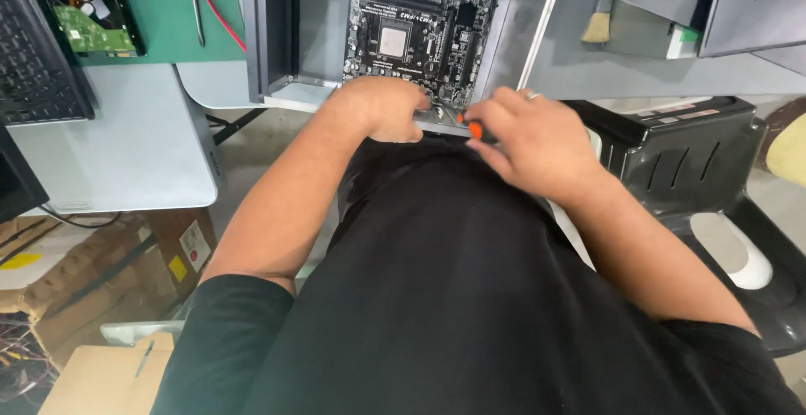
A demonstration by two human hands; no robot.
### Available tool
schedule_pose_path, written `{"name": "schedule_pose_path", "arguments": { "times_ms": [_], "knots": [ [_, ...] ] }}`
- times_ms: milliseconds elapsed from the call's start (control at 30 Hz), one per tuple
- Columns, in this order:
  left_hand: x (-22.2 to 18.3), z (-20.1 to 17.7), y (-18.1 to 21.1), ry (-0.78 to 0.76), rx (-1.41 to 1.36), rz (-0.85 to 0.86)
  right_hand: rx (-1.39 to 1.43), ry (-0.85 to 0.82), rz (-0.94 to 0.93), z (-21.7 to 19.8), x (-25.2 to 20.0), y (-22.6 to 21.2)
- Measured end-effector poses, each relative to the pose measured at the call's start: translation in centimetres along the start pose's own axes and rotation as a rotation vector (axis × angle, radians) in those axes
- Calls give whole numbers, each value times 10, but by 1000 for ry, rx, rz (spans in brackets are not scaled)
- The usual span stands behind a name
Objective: Removing screws from a motherboard and repositioning it within a computer case using a screwdriver.
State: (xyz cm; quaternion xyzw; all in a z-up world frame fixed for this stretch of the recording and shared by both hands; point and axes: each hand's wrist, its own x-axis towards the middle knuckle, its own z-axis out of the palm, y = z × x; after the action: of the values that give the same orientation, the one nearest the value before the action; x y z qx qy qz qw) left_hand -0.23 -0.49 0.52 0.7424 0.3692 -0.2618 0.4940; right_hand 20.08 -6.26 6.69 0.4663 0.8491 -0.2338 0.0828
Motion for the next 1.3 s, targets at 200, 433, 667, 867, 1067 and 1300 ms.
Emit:
{"name": "schedule_pose_path", "arguments": {
  "times_ms": [200,433,667,867,1067,1300],
  "knots": [
    [-26,7,29,455,-6,383,-69,-36,123,-4,6,-4],
    [5,47,23,797,72,369,-113,-55,243,-23,6,-24],
    [-10,42,31,736,11,338,-245,-130,84,-13,3,-17],
    [3,53,25,837,-3,328,-140,-179,284,-35,13,-26],
    [-20,42,34,737,-61,324,-265,-117,55,-32,-1,-33],
    [5,51,25,823,-64,299,-166,-145,217,-35,10,-28]
  ]
}}
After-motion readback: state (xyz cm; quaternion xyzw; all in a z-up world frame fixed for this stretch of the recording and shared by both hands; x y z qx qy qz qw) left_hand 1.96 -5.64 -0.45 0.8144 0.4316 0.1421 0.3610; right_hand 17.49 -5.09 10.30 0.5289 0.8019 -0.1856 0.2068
